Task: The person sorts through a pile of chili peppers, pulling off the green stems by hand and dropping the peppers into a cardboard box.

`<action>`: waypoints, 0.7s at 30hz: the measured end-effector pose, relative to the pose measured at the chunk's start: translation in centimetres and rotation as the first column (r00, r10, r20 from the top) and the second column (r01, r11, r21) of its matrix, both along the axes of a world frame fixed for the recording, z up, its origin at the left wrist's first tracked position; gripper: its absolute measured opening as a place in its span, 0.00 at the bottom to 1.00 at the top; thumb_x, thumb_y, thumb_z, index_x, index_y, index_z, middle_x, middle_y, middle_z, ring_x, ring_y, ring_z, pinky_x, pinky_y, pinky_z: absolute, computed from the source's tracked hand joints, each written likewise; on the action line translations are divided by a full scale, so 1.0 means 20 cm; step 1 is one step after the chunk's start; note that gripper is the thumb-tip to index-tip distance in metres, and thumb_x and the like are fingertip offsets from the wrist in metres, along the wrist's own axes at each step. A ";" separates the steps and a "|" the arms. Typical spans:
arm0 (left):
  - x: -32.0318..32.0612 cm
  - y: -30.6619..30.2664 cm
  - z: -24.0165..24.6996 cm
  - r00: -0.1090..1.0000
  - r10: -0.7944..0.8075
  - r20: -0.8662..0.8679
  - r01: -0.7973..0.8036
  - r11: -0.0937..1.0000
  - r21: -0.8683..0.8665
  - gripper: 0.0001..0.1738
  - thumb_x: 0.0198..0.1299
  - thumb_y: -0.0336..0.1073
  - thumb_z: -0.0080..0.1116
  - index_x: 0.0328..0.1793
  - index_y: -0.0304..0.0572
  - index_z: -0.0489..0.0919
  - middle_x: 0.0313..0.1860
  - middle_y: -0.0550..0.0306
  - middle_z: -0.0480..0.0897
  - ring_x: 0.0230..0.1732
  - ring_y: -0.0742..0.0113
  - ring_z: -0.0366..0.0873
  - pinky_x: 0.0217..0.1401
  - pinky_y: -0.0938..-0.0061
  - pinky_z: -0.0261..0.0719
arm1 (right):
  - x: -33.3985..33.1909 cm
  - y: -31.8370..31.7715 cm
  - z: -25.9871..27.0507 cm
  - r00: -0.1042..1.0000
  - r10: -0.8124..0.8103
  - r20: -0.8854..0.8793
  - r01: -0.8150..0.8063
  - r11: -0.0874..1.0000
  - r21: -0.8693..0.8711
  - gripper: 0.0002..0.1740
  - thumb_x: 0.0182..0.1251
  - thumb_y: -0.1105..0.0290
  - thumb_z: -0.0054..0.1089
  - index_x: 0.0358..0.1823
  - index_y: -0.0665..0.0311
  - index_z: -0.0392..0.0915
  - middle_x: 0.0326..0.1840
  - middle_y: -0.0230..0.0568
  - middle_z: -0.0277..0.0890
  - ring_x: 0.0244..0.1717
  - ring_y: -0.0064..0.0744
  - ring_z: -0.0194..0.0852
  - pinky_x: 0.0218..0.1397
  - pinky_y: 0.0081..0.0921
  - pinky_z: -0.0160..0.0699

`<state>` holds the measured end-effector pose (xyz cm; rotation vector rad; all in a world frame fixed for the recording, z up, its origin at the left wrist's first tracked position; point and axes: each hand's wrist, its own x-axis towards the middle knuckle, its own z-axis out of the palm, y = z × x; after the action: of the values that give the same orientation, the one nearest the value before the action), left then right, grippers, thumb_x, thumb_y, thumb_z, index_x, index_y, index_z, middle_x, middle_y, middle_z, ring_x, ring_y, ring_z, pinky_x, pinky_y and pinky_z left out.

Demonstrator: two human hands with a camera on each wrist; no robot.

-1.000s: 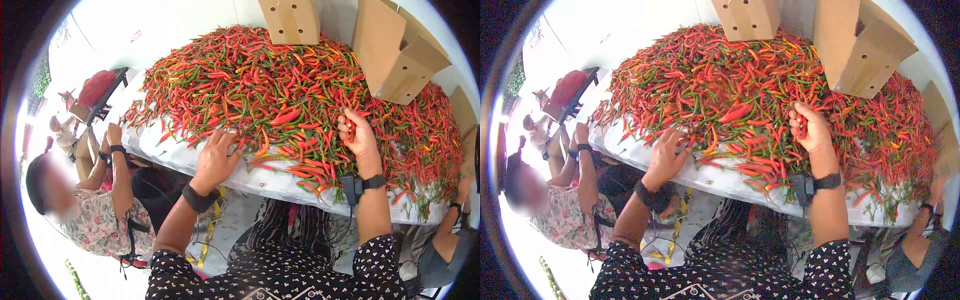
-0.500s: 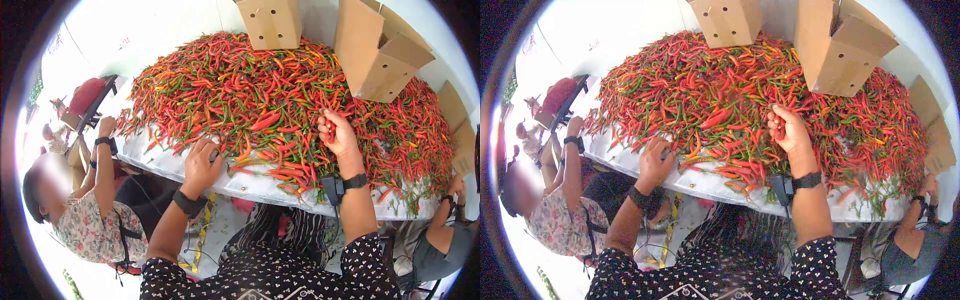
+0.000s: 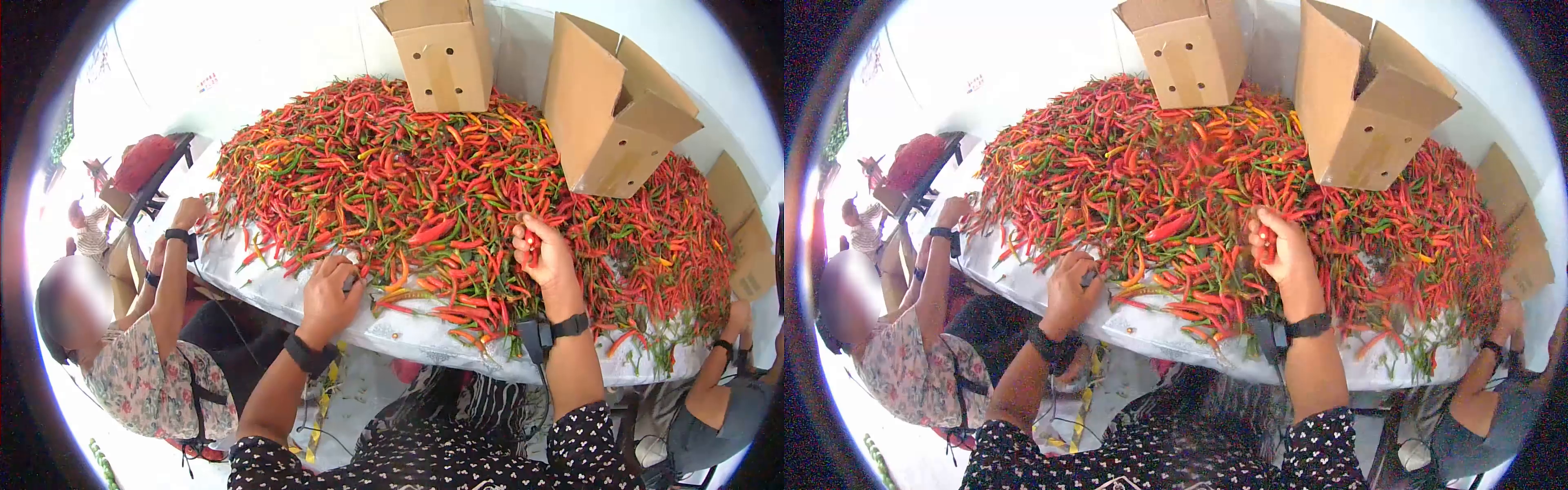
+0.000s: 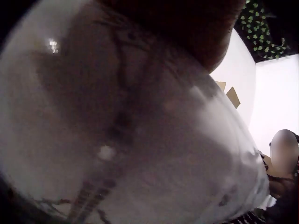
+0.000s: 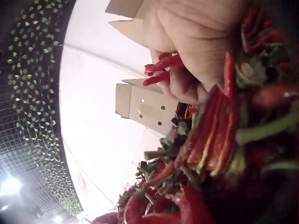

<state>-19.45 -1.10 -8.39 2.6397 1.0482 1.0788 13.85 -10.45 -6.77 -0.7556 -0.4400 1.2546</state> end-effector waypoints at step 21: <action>0.00 -0.01 0.00 0.998 -0.013 0.068 0.013 1.000 -0.009 0.07 0.44 0.30 0.58 0.31 0.38 0.77 0.35 0.53 0.76 0.39 0.53 0.74 0.42 0.64 0.73 | 0.03 0.00 -0.06 0.994 0.040 -0.104 -0.038 0.999 0.021 0.07 0.63 0.67 0.51 0.40 0.61 0.71 0.25 0.33 0.69 0.20 0.22 0.65 0.17 0.17 0.61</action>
<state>-19.53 -1.35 -8.30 2.5792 1.0190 1.1502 14.40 -10.41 -8.06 -0.6648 -0.3824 1.3184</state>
